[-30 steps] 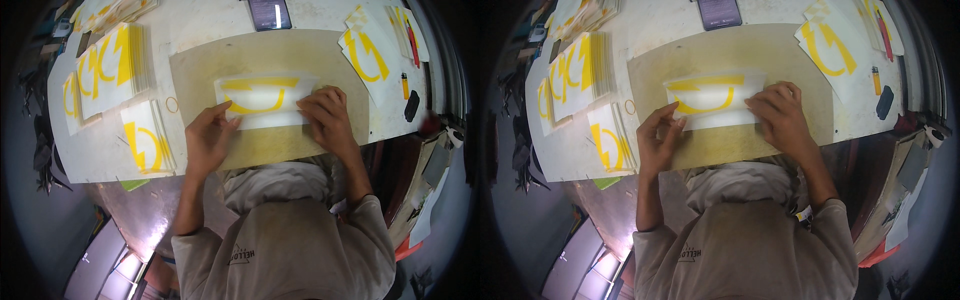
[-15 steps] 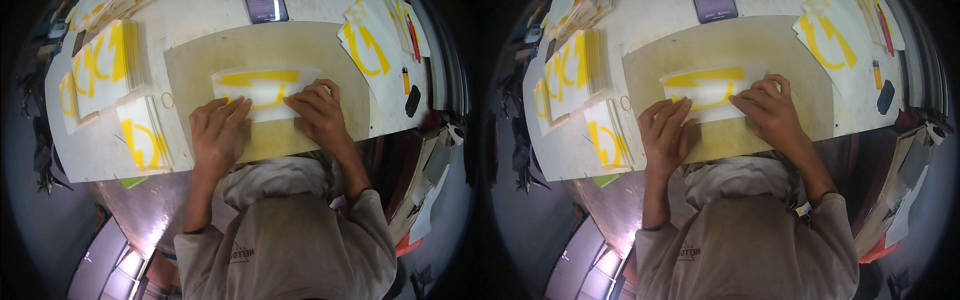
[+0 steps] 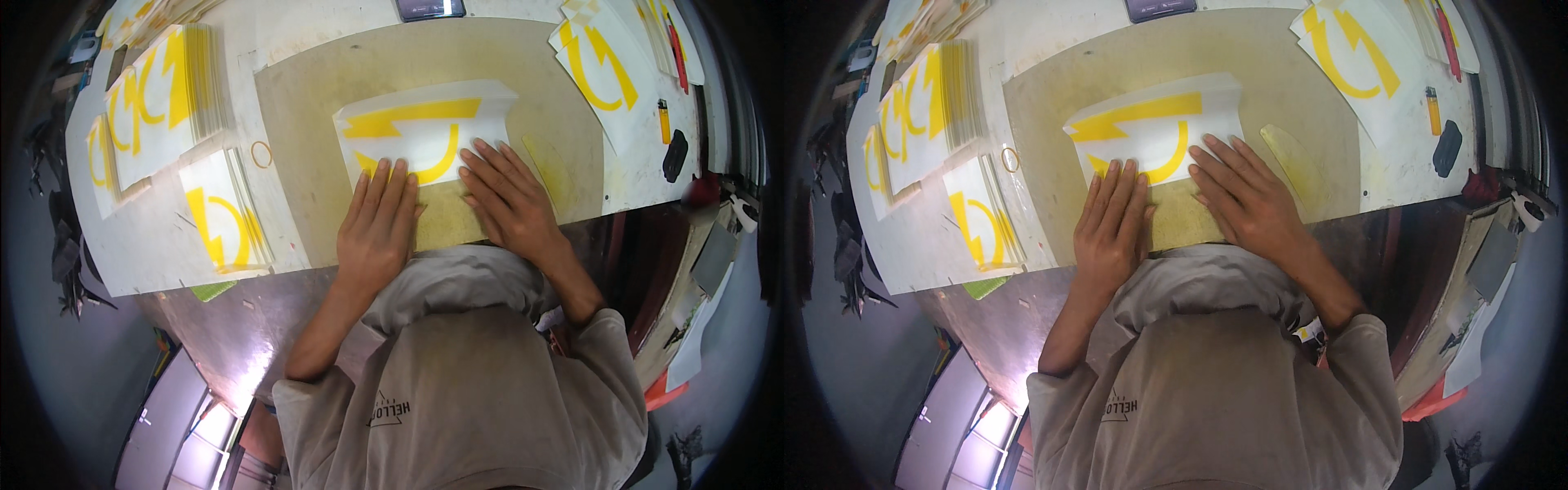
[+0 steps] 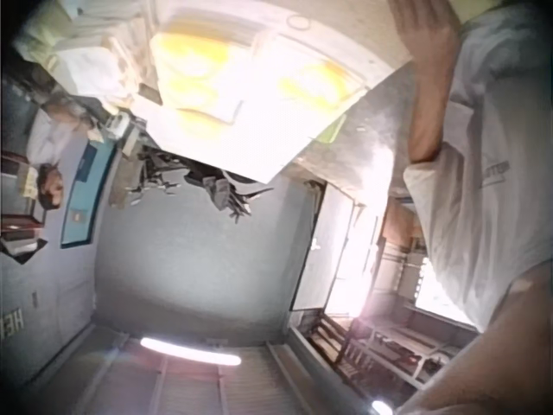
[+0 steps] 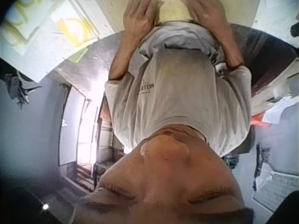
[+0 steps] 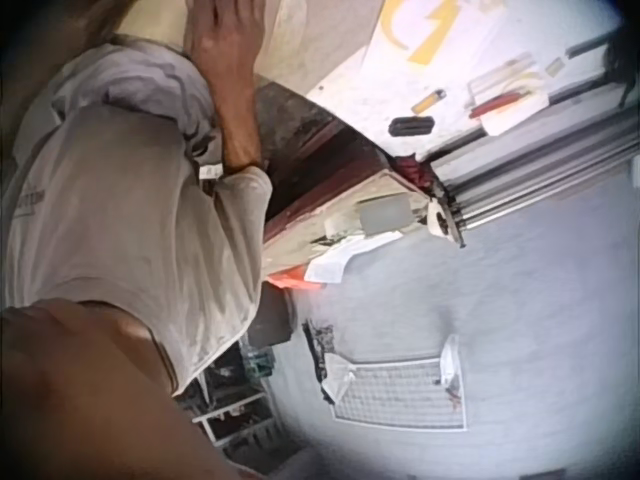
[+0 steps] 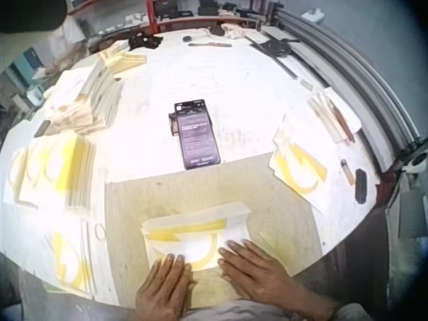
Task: The person repeatedly folds white paper sheets with yellow printed designs in half, presses the crease with both hands, and places the folded sheets into a stack on the table. The process is repeated for multiple sheets throughout the clip.
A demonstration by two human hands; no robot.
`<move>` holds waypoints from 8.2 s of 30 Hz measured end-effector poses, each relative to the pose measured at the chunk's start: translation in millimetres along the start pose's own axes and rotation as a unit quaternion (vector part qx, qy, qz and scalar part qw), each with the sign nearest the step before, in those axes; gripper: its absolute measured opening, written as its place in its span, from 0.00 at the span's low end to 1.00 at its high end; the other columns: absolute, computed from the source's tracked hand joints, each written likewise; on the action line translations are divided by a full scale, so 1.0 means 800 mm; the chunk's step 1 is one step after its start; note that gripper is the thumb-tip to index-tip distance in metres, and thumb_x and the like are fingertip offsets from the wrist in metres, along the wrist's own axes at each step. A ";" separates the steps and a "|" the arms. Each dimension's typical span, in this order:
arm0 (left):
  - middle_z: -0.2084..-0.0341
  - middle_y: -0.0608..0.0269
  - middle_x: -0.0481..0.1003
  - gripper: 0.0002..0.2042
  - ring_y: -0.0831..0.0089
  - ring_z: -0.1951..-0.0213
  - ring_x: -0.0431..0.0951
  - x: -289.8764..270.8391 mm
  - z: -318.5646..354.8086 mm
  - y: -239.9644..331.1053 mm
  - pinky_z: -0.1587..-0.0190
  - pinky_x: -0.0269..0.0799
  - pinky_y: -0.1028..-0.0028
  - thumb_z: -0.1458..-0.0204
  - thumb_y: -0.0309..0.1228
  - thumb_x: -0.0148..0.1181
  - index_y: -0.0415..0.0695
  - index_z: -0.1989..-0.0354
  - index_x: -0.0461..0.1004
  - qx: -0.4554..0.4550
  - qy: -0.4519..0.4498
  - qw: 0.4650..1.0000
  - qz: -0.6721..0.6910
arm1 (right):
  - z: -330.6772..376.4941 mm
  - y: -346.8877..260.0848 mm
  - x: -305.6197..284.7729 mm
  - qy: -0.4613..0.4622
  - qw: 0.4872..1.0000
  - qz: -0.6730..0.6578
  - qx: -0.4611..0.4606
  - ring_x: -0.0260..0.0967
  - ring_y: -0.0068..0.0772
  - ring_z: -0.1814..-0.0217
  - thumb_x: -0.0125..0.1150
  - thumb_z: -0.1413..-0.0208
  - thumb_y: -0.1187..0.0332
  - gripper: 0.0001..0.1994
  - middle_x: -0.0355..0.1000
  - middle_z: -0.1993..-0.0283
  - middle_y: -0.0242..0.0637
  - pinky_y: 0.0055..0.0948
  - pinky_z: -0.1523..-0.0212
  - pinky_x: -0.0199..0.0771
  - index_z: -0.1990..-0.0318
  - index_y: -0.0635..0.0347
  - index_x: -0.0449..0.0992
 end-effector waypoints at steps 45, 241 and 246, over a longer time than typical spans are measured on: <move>0.40 0.66 0.73 0.17 0.61 0.44 0.69 -0.019 -0.028 -0.013 0.40 0.61 0.52 0.55 0.45 0.75 0.56 0.58 0.80 -0.043 0.120 0.987 -0.099 | -0.042 0.002 -0.044 0.117 0.986 0.111 0.044 0.60 0.50 0.27 0.68 0.54 0.75 0.08 0.70 0.39 0.38 0.65 0.26 0.50 0.66 0.54 0.78; 0.53 0.49 0.80 0.17 0.58 0.50 0.81 -0.028 -0.018 -0.061 0.42 0.73 0.62 0.41 0.26 0.58 0.35 0.43 0.74 -0.187 0.076 0.856 0.477 | 0.020 0.109 -0.132 0.137 0.957 0.250 0.052 0.73 0.58 0.41 0.59 0.40 0.78 0.17 0.75 0.42 0.55 0.55 0.37 0.69 0.44 0.70 0.74; 0.44 0.57 0.77 0.23 0.73 0.44 0.76 0.067 -0.033 -0.063 0.41 0.70 0.69 0.30 0.38 0.54 0.34 0.33 0.67 -0.404 -0.059 0.650 0.641 | 0.012 -0.009 -0.039 0.007 0.998 0.046 -0.030 0.69 0.53 0.31 0.67 0.43 0.72 0.13 0.73 0.38 0.54 0.64 0.30 0.60 0.52 0.67 0.78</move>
Point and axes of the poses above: each hand's wrist, its own z-axis away from the middle knuckle, its own x-axis out of the palm, y = z × x, the point moved 10 cm from there along -z, towards the middle knuckle
